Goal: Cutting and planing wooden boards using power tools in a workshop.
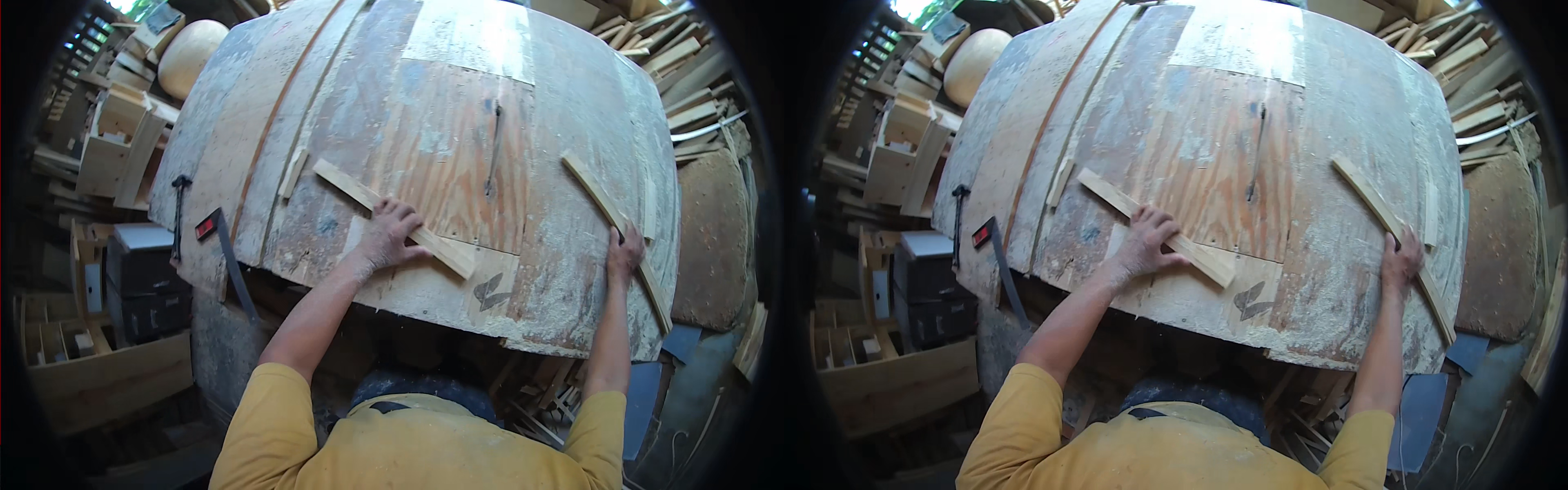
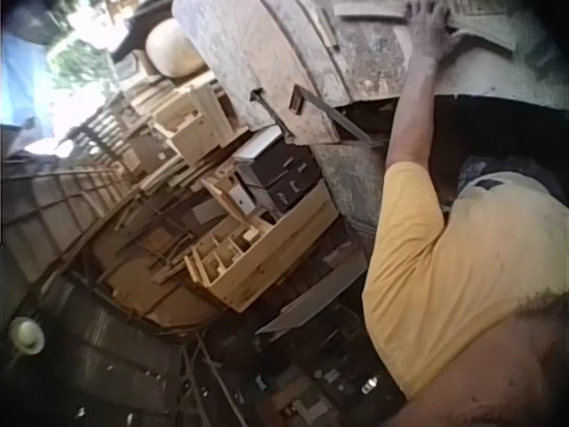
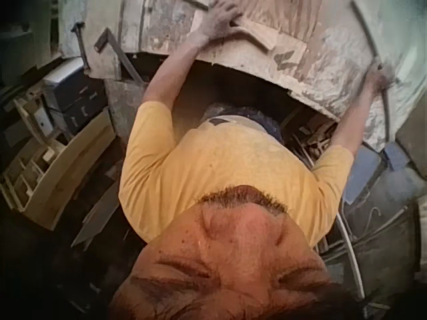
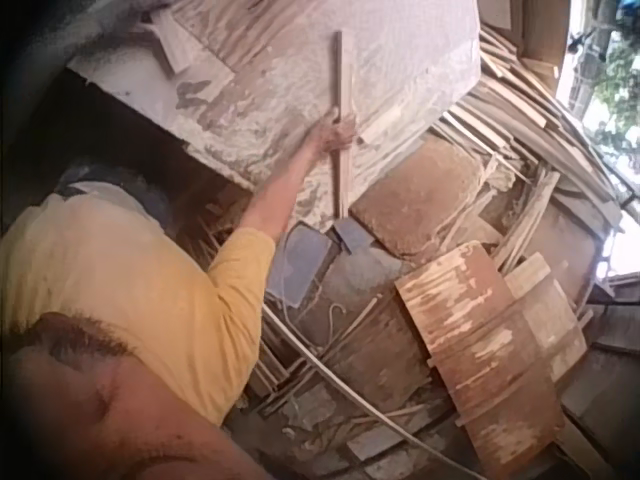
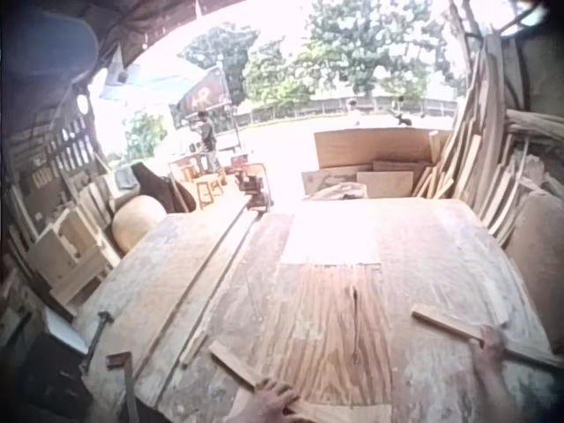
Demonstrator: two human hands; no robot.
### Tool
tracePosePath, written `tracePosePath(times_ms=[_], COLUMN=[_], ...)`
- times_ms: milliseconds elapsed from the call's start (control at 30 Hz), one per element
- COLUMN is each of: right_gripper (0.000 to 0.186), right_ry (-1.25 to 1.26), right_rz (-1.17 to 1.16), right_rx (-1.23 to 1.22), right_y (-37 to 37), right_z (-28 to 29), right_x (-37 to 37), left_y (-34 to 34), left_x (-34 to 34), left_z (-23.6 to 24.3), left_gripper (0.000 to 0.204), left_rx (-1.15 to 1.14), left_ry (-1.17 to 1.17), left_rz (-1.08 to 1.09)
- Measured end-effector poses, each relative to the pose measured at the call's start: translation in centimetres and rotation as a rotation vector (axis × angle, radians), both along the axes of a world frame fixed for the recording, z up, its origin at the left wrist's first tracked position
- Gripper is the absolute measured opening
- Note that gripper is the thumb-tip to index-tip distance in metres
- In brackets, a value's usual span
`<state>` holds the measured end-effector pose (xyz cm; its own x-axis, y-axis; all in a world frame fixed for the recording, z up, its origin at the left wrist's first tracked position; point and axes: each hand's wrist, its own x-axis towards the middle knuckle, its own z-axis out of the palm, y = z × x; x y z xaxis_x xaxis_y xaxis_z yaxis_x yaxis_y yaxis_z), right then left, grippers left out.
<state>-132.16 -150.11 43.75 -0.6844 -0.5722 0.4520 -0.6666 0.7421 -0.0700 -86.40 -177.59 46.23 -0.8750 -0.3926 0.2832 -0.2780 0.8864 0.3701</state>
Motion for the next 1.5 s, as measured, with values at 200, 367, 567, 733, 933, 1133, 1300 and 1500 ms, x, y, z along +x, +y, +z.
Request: tracePosePath(times_ms=[200,367,567,733,933,1133,1300,1500], right_gripper=[0.018,0.042,0.041,0.060,0.061,0.035,0.028,0.036], right_ry=[-0.598,-1.982,-2.126,-1.187,-1.311,-1.602,-1.418,-1.600], right_rz=[0.308,0.603,0.508,0.679,0.866,0.152,-0.774,-0.606], right_rx=[-0.325,-0.138,-0.093,0.032,0.013,-0.151,-0.927,-1.460], right_y=[5.4,4.7,3.4,4.0,4.8,11.3,25.5,26.6], right_z=[4.6,6.6,5.9,5.9,5.3,-2.3,-16.6,-23.7], right_x=[14.8,32.5,40.8,44.2,44.2,36.4,20.7,10.8], left_y=[7.3,10.2,12.1,17.7,18.7,16.9,17.3,18.7], left_x=[5.2,6.7,10.6,11.5,10.1,13.6,14.2,14.4], left_z=[1.8,2.6,2.8,0.1,-0.9,0.7,0.2,1.4], left_gripper=[0.057,0.059,0.061,0.051,0.028,0.035,0.050,0.032], left_rx=[0.098,0.177,0.128,1.440,1.764,1.633,1.625,1.567], left_ry=[-0.019,0.036,0.206,0.331,0.551,0.646,0.548,0.387], left_rz=[-0.239,-0.330,-0.019,0.759,0.623,0.808,0.939,1.024])
